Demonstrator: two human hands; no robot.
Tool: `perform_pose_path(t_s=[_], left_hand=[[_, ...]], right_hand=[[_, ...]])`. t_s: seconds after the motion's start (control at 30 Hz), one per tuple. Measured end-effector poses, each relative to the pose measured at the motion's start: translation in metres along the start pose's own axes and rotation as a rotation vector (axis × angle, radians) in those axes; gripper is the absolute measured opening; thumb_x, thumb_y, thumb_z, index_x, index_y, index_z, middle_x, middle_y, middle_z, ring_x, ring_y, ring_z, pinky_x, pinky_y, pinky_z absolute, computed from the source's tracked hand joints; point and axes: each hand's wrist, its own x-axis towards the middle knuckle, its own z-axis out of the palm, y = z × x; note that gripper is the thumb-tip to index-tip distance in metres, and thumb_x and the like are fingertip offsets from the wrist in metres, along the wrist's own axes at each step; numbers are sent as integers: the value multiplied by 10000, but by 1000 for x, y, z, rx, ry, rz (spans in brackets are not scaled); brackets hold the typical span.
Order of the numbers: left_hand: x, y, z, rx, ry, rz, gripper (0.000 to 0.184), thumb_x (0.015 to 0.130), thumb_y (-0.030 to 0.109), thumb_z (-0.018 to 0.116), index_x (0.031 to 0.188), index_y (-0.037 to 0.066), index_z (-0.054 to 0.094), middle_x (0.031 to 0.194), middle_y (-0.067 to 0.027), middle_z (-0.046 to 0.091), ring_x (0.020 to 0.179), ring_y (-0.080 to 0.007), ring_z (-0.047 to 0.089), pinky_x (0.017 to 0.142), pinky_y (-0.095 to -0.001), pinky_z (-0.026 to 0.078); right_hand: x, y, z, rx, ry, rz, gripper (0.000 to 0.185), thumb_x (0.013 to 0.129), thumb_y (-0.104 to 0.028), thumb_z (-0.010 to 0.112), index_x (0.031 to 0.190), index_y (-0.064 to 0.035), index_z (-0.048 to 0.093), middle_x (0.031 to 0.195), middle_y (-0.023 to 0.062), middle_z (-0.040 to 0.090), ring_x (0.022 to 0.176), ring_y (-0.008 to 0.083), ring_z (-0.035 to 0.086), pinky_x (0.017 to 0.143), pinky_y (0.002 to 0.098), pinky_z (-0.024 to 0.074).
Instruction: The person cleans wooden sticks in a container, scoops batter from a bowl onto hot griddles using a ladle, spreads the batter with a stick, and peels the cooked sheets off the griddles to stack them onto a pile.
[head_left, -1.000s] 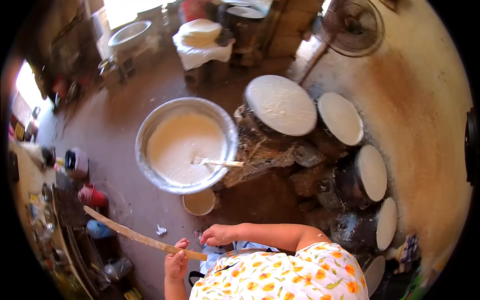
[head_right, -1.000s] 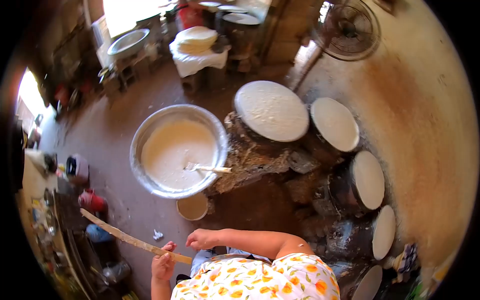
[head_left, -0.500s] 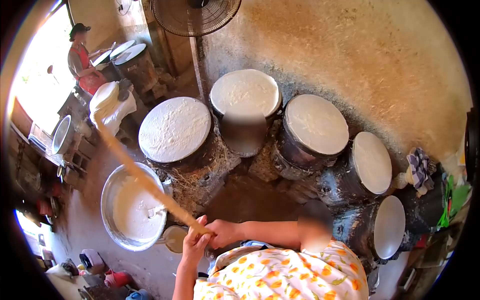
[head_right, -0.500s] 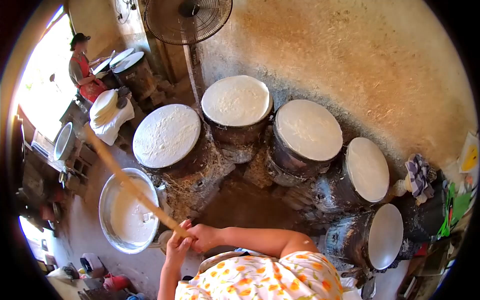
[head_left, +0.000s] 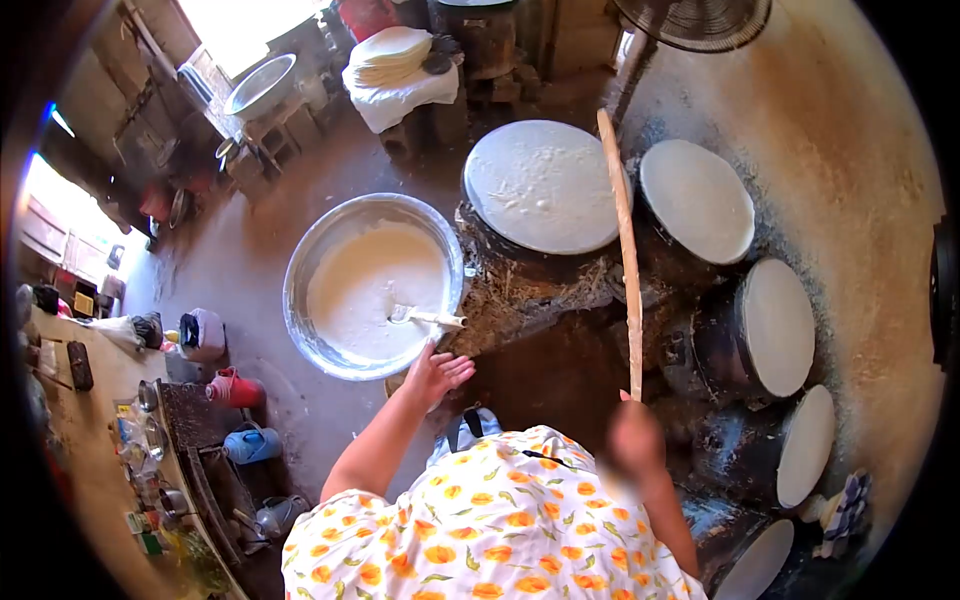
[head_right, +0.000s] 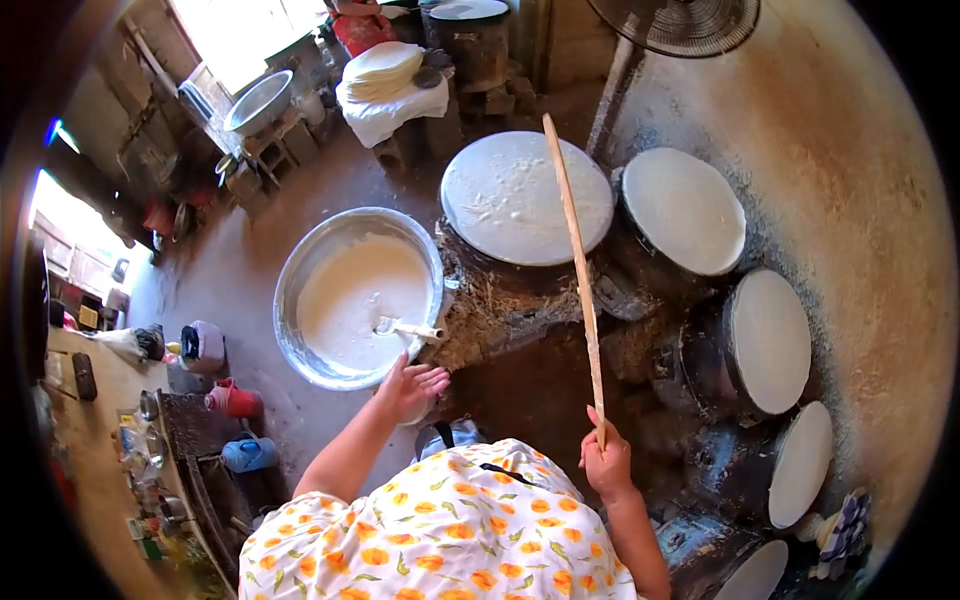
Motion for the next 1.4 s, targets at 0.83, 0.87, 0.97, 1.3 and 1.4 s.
perform_pose_path(t_s=[0.83, 0.87, 0.97, 1.3, 1.4], left_hand=[[126, 170, -32, 176, 58, -242, 247, 955, 179, 394, 722, 105, 358, 540, 22, 354, 397, -79, 326, 341, -229, 279], [128, 171, -23, 140, 24, -224, 243, 958, 181, 393, 729, 108, 353, 545, 28, 343, 401, -74, 321, 343, -225, 271], [117, 175, -12, 173, -25, -139, 209, 951, 178, 411, 761, 104, 363, 588, 26, 366, 414, -62, 326, 344, -209, 268], [-84, 183, 24, 152, -338, 68, 264, 947, 159, 455, 1112, -46, 455, 642, 12, 377, 416, -47, 323, 322, -192, 295], [-160, 179, 48, 224, -429, 239, 339, 942, 150, 484, 1189, -75, 424, 652, 5, 388, 420, -41, 355, 322, -192, 330]], right_hand=[[-1, -15, 72, -266, 189, 294, 435, 829, -7, 417, 1242, -52, 546, 583, 14, 523, 450, 86, 497, 447, 242, 453], [-3, -15, 70, -268, 200, 296, 435, 829, -7, 417, 1242, -52, 546, 583, 14, 523, 450, 86, 497, 447, 242, 453], [-4, -15, 65, -253, 195, 313, 440, 823, -15, 430, 1250, -36, 534, 587, 2, 518, 450, 72, 486, 448, 237, 444], [22, 10, 49, -261, 214, 159, 474, 806, 11, 418, 1264, -49, 527, 624, 47, 545, 497, 122, 549, 494, 267, 479], [39, 10, 47, -316, 199, 43, 520, 789, 34, 443, 1294, -70, 506, 702, 83, 566, 600, 166, 589, 559, 300, 493]])
